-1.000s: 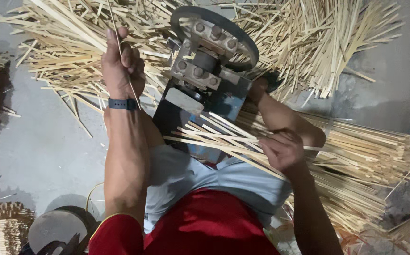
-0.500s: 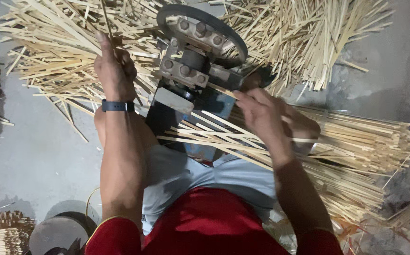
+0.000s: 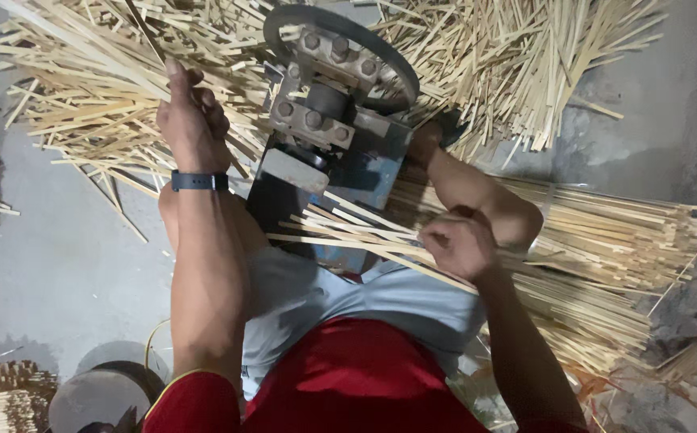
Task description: The person sits on the floor and uses a bench grinder to sharpen the ends of thin wooden sticks. They feed each stick into the grinding wheel one at a time, then place the sharpened sticks into a bundle.
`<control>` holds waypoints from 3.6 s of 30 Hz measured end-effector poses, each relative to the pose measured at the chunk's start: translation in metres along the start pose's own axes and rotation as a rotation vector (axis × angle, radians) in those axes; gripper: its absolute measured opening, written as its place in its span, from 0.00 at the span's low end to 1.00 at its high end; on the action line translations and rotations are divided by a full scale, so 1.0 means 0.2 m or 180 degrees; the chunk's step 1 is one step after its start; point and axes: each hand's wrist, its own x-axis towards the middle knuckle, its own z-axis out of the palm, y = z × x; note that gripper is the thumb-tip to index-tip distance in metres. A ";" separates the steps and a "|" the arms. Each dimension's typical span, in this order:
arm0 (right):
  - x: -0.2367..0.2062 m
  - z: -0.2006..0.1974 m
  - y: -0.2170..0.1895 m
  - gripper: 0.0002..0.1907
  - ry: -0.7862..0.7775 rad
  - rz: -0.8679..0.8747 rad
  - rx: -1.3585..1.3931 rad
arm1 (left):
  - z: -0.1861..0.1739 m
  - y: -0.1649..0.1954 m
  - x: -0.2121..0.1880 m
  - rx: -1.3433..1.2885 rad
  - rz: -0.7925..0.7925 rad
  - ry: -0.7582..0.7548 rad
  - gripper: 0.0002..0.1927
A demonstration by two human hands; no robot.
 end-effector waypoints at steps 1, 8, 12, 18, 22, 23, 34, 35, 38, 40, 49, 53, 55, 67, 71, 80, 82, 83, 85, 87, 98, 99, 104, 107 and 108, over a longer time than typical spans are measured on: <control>-0.02 -0.02 0.00 0.04 0.0123 -0.0051 0.0186 | 0.00 0.00 0.00 -0.0012 0.0014 -0.0003 0.25; 0.03 -0.13 -0.02 0.08 0.1361 -0.0918 -0.0174 | 0.00 0.01 -0.01 -0.0109 0.0146 -0.0017 0.26; 0.20 -0.12 -0.08 0.12 0.1156 -0.0824 0.0880 | 0.02 0.03 -0.03 0.0107 0.0101 0.0126 0.28; 0.38 0.00 -0.22 0.12 0.1140 -0.0744 -0.0069 | 0.03 0.03 -0.04 -0.0008 0.0173 -0.0021 0.28; 0.27 0.03 -0.22 0.12 0.1766 -0.1223 -0.0714 | 0.01 0.03 -0.03 0.0166 0.0298 0.0022 0.27; 0.22 0.03 -0.21 0.12 0.1960 -0.1288 -0.1102 | 0.00 0.03 -0.03 0.0072 0.0264 -0.0012 0.27; -0.03 0.04 0.10 0.06 0.1018 -0.0882 0.0122 | 0.01 0.01 -0.02 -0.0079 0.0051 -0.0005 0.24; -0.03 0.01 0.12 0.07 0.1147 -0.0917 0.0223 | 0.01 0.02 -0.02 -0.0058 0.0057 0.0046 0.23; -0.01 -0.14 0.15 0.09 0.1510 -0.0535 0.0140 | 0.01 0.03 -0.02 0.0026 0.0045 0.0039 0.23; 0.04 -0.18 0.11 0.10 0.1528 -0.0200 -0.0240 | 0.02 0.04 -0.04 0.0194 0.0002 0.0078 0.24; 0.27 -0.04 -0.06 0.13 0.0915 -0.0091 0.0171 | 0.05 0.02 -0.08 0.0820 0.0334 -0.0286 0.21; 0.23 0.01 0.09 0.17 0.0235 0.1061 0.0881 | 0.05 0.01 -0.07 0.0665 0.0248 -0.0464 0.20; 0.24 0.07 0.16 0.20 -0.0111 0.0645 0.0798 | 0.06 0.00 -0.09 0.0398 0.0183 -0.0521 0.19; 0.26 0.07 0.53 0.07 -0.0340 -0.0172 -0.1196 | 0.06 0.00 -0.08 0.0118 0.0273 -0.0395 0.14; 0.18 -0.27 0.45 0.07 -0.0046 -0.0015 -0.2419 | -0.04 0.05 0.02 -0.0228 0.0639 -0.0034 0.15; 0.11 -0.91 0.68 0.23 0.1864 -0.0413 -0.2943 | -0.04 -0.01 0.02 -0.0339 0.0766 0.0137 0.26; 0.23 -0.91 0.82 0.28 0.2061 -0.0267 -0.2616 | -0.03 -0.02 0.00 -0.0412 0.0791 -0.0005 0.27; 0.28 -0.87 0.85 0.30 0.2170 -0.0245 -0.1891 | -0.03 -0.01 0.00 -0.0507 0.0769 0.0009 0.28; 0.33 -0.77 0.81 0.29 0.2209 -0.0146 -0.0538 | -0.03 0.00 0.00 -0.0459 0.0788 0.0114 0.30; 0.27 -0.46 0.64 0.23 0.0570 0.0335 0.0246 | -0.03 0.01 -0.01 -0.0178 0.0831 0.0274 0.32; 0.06 -0.11 -0.01 0.08 -0.0409 0.0087 0.0234 | -0.05 0.00 0.02 -0.0378 0.0302 0.0267 0.28; 0.05 -0.12 -0.01 0.08 -0.0293 0.0166 0.0321 | -0.05 0.00 0.02 -0.0377 0.0294 0.0253 0.28; -0.06 -0.10 0.05 0.05 0.0556 -0.0936 0.0034 | -0.05 -0.01 0.01 -0.0445 0.0289 0.0269 0.26; -0.10 -0.15 0.13 0.03 0.0758 -0.0848 0.0473 | -0.05 0.00 0.01 -0.0464 0.0293 0.0263 0.26; -0.10 -0.17 0.16 0.02 0.0907 -0.0489 0.0657 | -0.05 0.00 0.01 -0.0459 0.0296 0.0249 0.26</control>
